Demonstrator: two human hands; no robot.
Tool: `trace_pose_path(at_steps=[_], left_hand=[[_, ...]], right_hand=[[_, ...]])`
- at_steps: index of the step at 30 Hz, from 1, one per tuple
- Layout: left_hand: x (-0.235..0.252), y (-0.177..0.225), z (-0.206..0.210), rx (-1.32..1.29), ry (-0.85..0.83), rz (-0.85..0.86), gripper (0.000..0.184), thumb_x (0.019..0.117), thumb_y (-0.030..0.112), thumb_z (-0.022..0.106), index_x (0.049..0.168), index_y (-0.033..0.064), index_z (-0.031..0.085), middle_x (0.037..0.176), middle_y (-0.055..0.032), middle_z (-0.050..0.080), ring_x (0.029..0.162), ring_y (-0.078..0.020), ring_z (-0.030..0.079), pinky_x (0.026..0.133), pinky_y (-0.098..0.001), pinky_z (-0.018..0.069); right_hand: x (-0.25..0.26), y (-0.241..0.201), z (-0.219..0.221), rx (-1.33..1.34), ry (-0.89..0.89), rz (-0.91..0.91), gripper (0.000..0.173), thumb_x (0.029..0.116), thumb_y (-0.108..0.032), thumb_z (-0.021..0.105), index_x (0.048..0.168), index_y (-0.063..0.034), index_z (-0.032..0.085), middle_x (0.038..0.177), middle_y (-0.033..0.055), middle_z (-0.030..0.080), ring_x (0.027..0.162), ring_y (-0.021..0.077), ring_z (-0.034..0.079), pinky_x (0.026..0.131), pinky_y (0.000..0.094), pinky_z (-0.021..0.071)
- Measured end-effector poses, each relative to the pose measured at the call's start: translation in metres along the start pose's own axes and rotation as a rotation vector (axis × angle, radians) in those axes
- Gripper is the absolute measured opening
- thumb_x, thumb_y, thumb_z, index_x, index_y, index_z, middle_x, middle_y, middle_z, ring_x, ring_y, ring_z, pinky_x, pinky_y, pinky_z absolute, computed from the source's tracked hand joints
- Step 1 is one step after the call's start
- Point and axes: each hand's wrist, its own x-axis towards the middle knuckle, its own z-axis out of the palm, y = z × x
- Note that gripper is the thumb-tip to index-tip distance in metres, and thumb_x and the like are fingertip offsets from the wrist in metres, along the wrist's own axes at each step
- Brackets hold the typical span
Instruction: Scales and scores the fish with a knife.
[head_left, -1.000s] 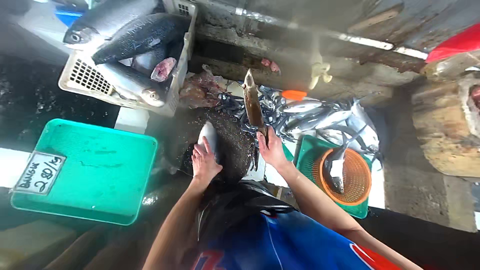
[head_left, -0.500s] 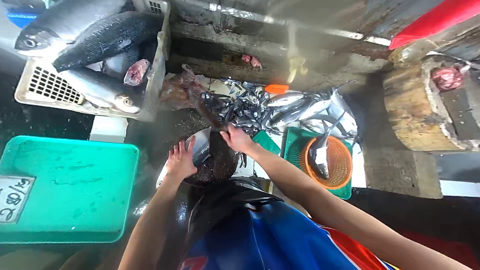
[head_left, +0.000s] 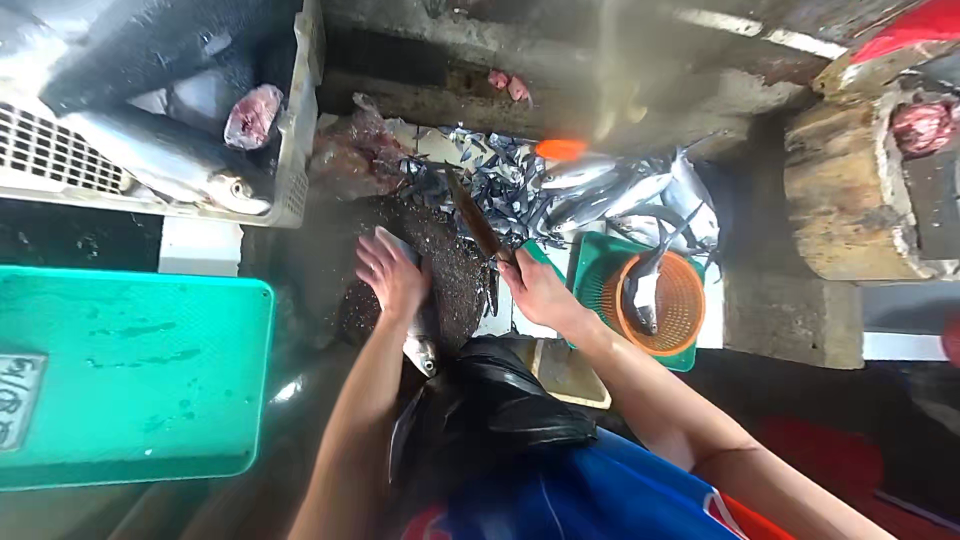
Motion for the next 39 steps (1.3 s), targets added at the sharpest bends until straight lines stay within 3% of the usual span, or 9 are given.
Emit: trace_pose_path(at_steps=[3, 5, 7, 11, 13, 28, 33, 36, 39], left_hand=[[0.07, -0.014, -0.02, -0.089, 0.0, 0.066, 0.081, 0.1004, 0.055, 0.051, 0.163, 0.0105, 0.025, 0.169, -0.0278, 0.011, 0.153, -0.0539, 0.011, 0.114, -0.0797, 0.014], [0.069, -0.029, -0.036, -0.23, 0.163, -0.006, 0.068, 0.1039, 0.048, 0.046, 0.156, 0.0057, 0.038, 0.154, -0.0315, 0.04, 0.142, -0.0538, 0.035, 0.109, -0.0748, 0.0306], [0.039, -0.039, -0.042, -0.327, 0.206, -0.139, 0.067, 0.1051, 0.05, 0.043, 0.148, -0.0019, 0.044, 0.142, -0.0341, 0.049, 0.135, -0.0527, 0.043, 0.109, -0.0681, 0.0365], [-0.019, -0.04, -0.005, -0.425, 0.014, -0.21, 0.064, 0.1073, 0.047, 0.038, 0.145, -0.0044, 0.042, 0.144, -0.0362, 0.043, 0.136, -0.0542, 0.043, 0.108, -0.0675, 0.0395], [-0.016, -0.037, 0.002, -0.398, 0.065, -0.225, 0.061, 0.1062, 0.045, 0.041, 0.139, -0.0056, 0.049, 0.138, -0.0354, 0.049, 0.132, -0.0526, 0.047, 0.107, -0.0643, 0.0413], [-0.007, -0.034, 0.009, -0.297, 0.082, -0.251, 0.058, 0.1072, 0.044, 0.039, 0.143, -0.0017, 0.049, 0.136, -0.0308, 0.052, 0.129, -0.0476, 0.05, 0.105, -0.0577, 0.044], [-0.02, -0.037, 0.008, -0.268, 0.015, -0.186, 0.061, 0.1086, 0.047, 0.031, 0.149, 0.002, 0.037, 0.144, -0.0289, 0.043, 0.132, -0.0474, 0.047, 0.102, -0.0611, 0.0462], [-0.012, -0.038, 0.011, -0.276, 0.043, -0.214, 0.058, 0.1081, 0.043, 0.035, 0.149, 0.0017, 0.039, 0.141, -0.028, 0.047, 0.13, -0.0467, 0.049, 0.101, -0.0611, 0.046], [-0.013, -0.034, 0.013, -0.261, 0.053, -0.269, 0.054, 0.1065, 0.042, 0.04, 0.144, 0.0034, 0.048, 0.137, -0.0253, 0.052, 0.128, -0.0432, 0.051, 0.101, -0.0563, 0.0459]], right_hand=[[-0.019, -0.017, 0.0, -0.126, -0.051, -0.041, 0.041, 0.1105, -0.044, 0.04, 0.117, -0.0061, 0.054, 0.074, 0.0107, 0.061, 0.068, 0.0282, 0.066, 0.063, 0.0486, 0.0565], [-0.029, -0.033, -0.002, -0.237, -0.132, -0.051, 0.04, 0.1109, -0.043, 0.037, 0.12, -0.007, 0.052, 0.075, 0.0097, 0.062, 0.069, 0.028, 0.068, 0.064, 0.0479, 0.0582], [-0.031, -0.048, -0.002, -0.337, -0.211, -0.076, 0.041, 0.1109, -0.042, 0.035, 0.123, -0.0066, 0.051, 0.077, 0.0093, 0.063, 0.072, 0.0285, 0.07, 0.066, 0.0478, 0.059], [-0.022, -0.069, 0.003, -0.493, -0.346, -0.039, 0.043, 0.1106, -0.042, 0.035, 0.128, -0.0061, 0.049, 0.08, 0.0105, 0.064, 0.077, 0.0315, 0.071, 0.067, 0.0495, 0.059], [-0.013, -0.075, 0.006, -0.549, -0.366, -0.024, 0.044, 0.1103, -0.042, 0.037, 0.132, -0.0054, 0.048, 0.082, 0.0115, 0.065, 0.079, 0.0324, 0.071, 0.067, 0.0503, 0.059], [-0.004, -0.132, -0.01, -0.775, -0.489, 0.111, 0.042, 0.1092, -0.042, 0.04, 0.131, -0.0068, 0.045, 0.084, 0.0107, 0.064, 0.081, 0.0319, 0.071, 0.066, 0.0485, 0.0589], [0.049, -0.121, 0.059, -0.612, -0.333, 0.071, 0.045, 0.1086, -0.041, 0.042, 0.134, -0.0039, 0.046, 0.086, 0.0143, 0.068, 0.079, 0.036, 0.073, 0.064, 0.0532, 0.0595], [0.099, -0.129, 0.091, -0.523, -0.257, 0.004, 0.05, 0.1087, -0.043, 0.041, 0.141, -0.004, 0.044, 0.092, 0.0151, 0.07, 0.084, 0.0361, 0.073, 0.068, 0.053, 0.0604], [0.091, -0.126, 0.088, -0.5, -0.243, -0.038, 0.05, 0.1093, -0.041, 0.04, 0.142, -0.0034, 0.043, 0.093, 0.0144, 0.07, 0.086, 0.0341, 0.074, 0.071, 0.0511, 0.0611]])
